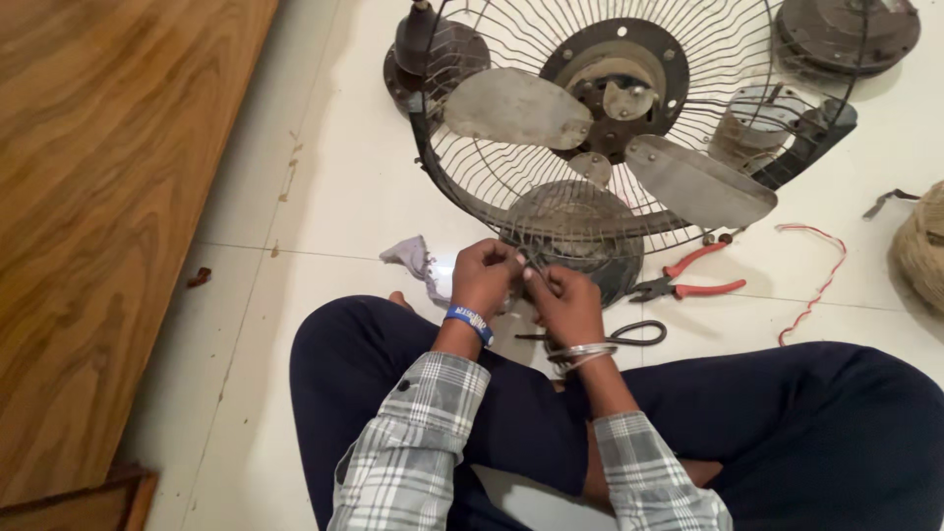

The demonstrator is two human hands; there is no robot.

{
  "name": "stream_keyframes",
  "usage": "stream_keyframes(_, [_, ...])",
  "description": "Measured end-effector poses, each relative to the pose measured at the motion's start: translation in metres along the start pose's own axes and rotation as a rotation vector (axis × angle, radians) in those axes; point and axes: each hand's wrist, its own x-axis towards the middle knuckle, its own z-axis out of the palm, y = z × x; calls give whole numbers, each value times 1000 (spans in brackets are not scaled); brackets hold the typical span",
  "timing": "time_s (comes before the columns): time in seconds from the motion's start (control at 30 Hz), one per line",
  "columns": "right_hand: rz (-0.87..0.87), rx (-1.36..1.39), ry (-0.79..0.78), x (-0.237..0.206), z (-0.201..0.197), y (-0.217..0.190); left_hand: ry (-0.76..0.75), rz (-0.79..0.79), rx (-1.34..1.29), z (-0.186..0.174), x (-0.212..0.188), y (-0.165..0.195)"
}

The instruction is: The person sits on the floor repairing an electric table fan. They twist and secure fasteners by hand to attach the front grille guard to the fan base, briefly pick up and set down pliers, and continue working around the guard rim with small parts from the floor.

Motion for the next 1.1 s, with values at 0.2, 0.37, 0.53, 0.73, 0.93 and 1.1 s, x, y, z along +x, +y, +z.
stream_keyframes(0.2, [-101,-476,-197,-9,-33,16,50,-22,39,-1,3,-2])
stream_keyframes(0.37, [-40,-211,-543,-5,-72,16,-56,-69,-120,-1,7,-2])
stream_keyframes(0.53, [46,-187,-299,-16,-81,-21,-72,-39,-155,0,6,-2])
stream_keyframes(0.73, [-226,-177,-6,-26,-68,-62,-95,57,-48,-1,-2,-3])
stream_keyframes(0.93, [-291,-334,162,-26,-53,-61,-190,10,177,0,-17,6])
stream_keyframes(1.1, [-288,-270,250,-27,-42,-58,-153,-21,405,2,-31,16])
